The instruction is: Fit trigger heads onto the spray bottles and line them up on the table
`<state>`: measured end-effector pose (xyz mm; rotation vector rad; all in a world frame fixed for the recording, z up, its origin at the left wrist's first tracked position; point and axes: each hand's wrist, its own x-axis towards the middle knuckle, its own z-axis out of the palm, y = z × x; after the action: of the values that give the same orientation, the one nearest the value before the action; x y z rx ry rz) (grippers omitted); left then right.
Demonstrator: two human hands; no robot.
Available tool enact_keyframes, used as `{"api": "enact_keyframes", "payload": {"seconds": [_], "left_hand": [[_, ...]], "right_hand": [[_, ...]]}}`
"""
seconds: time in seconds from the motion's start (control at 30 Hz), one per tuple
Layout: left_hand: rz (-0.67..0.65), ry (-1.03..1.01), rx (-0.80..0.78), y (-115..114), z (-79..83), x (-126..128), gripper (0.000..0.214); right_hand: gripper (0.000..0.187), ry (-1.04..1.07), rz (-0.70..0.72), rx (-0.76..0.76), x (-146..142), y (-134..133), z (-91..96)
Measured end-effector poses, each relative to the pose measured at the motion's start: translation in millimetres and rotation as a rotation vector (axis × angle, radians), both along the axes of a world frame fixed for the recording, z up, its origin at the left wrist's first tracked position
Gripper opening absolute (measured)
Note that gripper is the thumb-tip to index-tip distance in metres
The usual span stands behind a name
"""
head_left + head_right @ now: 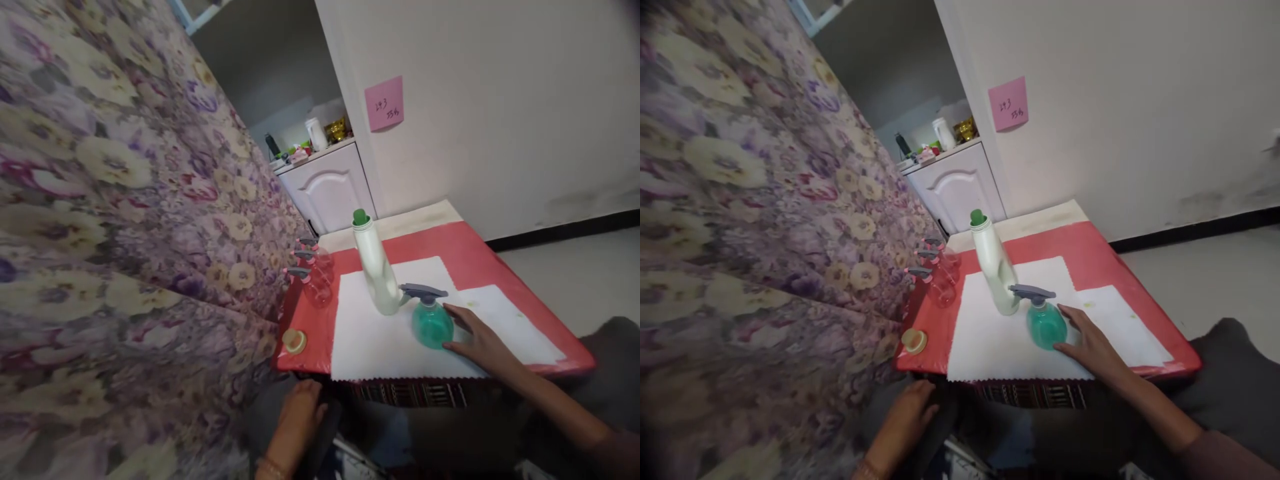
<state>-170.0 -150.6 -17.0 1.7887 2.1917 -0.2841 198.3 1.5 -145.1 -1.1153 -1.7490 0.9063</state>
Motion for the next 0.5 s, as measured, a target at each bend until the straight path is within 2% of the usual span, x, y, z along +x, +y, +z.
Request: {"api": "enact_keyframes", "payload": {"seconds": [0.07, 0.2, 0.37, 0.5], "left_hand": [[0.092, 0.176, 0.035, -4, -5.1, -23, 0.043], [0.163, 0.271, 0.006, -1, -19.2, -46, 0.045], [0.213, 0.303, -0.004, 20, -35.9, -60, 0.030], [0.203, 0.287, 0.015, 26, -51.0, -61, 0.038]], "right_hand": [[0.070, -0.009, -0.015, -0.010, 1, -2, 0.7], [0.066, -0.019, -0.019, 0.020, 3, -4, 2.5], [0.061, -0.018, -0.046, 0.002, 8, -5, 0.8], [0.059, -0.038, -0.056, 0.021, 10, -7, -0.6]]}}
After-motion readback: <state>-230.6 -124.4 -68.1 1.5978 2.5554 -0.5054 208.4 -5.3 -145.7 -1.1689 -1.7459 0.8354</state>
